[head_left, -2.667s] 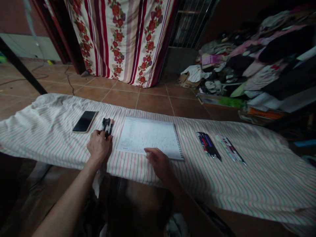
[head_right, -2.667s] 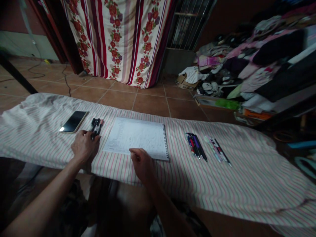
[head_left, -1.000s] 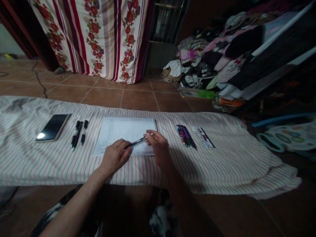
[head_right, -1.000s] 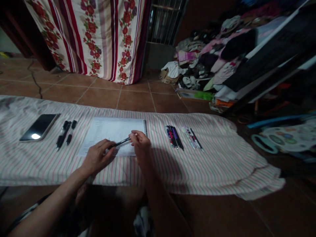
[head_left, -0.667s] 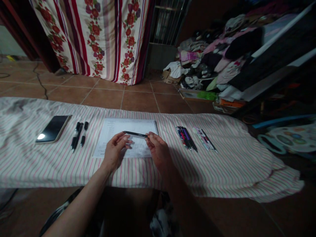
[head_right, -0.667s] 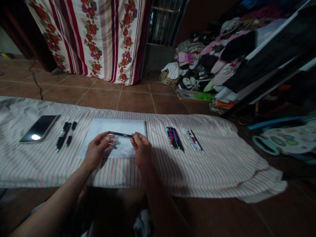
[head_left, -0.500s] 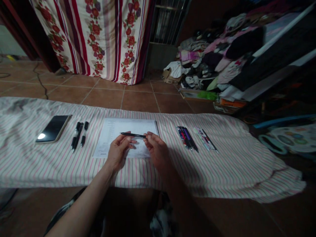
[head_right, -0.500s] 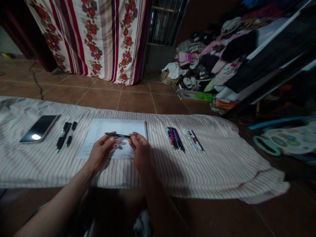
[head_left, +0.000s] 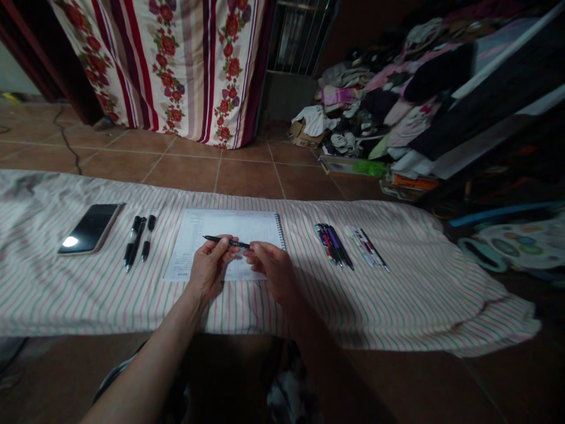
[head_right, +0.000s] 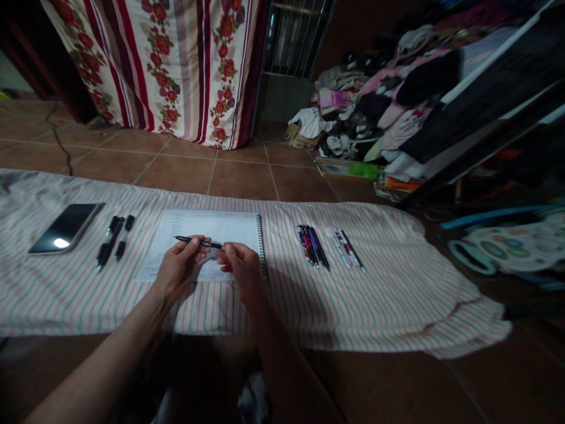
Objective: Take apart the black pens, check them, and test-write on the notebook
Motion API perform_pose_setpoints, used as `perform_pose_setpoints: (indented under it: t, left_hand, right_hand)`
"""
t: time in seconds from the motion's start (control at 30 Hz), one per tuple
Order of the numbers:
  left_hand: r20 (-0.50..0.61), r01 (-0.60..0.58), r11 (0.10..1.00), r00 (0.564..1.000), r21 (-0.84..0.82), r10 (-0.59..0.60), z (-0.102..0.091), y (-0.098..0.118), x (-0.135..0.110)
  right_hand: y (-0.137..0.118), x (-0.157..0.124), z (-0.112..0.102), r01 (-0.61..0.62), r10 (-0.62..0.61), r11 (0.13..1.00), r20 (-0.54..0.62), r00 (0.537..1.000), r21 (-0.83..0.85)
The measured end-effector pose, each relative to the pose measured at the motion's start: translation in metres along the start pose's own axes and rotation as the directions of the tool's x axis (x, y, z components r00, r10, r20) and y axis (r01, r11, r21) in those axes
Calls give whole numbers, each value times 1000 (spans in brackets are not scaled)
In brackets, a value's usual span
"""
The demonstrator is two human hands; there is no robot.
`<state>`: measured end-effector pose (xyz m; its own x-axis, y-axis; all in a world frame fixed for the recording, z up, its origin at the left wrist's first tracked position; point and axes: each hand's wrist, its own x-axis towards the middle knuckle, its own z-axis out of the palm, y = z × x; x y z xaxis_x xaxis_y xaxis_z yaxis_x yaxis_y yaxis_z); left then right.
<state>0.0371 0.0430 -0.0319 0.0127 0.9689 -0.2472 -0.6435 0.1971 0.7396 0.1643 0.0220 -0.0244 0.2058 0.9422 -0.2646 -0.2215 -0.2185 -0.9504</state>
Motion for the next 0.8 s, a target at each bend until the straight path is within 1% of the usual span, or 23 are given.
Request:
perform_pose_setpoints:
  t: [0.1,0.23,0.37,0.57,0.67,0.73,0.8]
  left_hand:
    - [-7,12,1000,1000,8,-12,-2,2,0]
    - [-29,-16,999,999,39,17,-3,1,1]
    - [-33,-43,999,999,20,44,-3,0,1]
    - [-28,-65,997,997,39,66,-3,0,0]
    - [-40,-68,996,997,52,71,-2,-1,0]
    - [-46,-62,995,997,79,66,-2,0,0]
    - [-23,-55,986,998,155,59,-2,0,-1]
  right_hand:
    - [0,-2,2,32,-32,999,11,999,17]
    - [2,0,2,50,-51,998,41,998,30]
    - [4,3,2,49,-52,997,41,998,62]
    - [6,3,2,32,-37,997,62,997,73]
    - [8,4,2,27,-30,997,35,999,70]
    - [9,6,2,30,-32,997,19,999,66]
    - [9,7,1,43,-44,997,14,999,58]
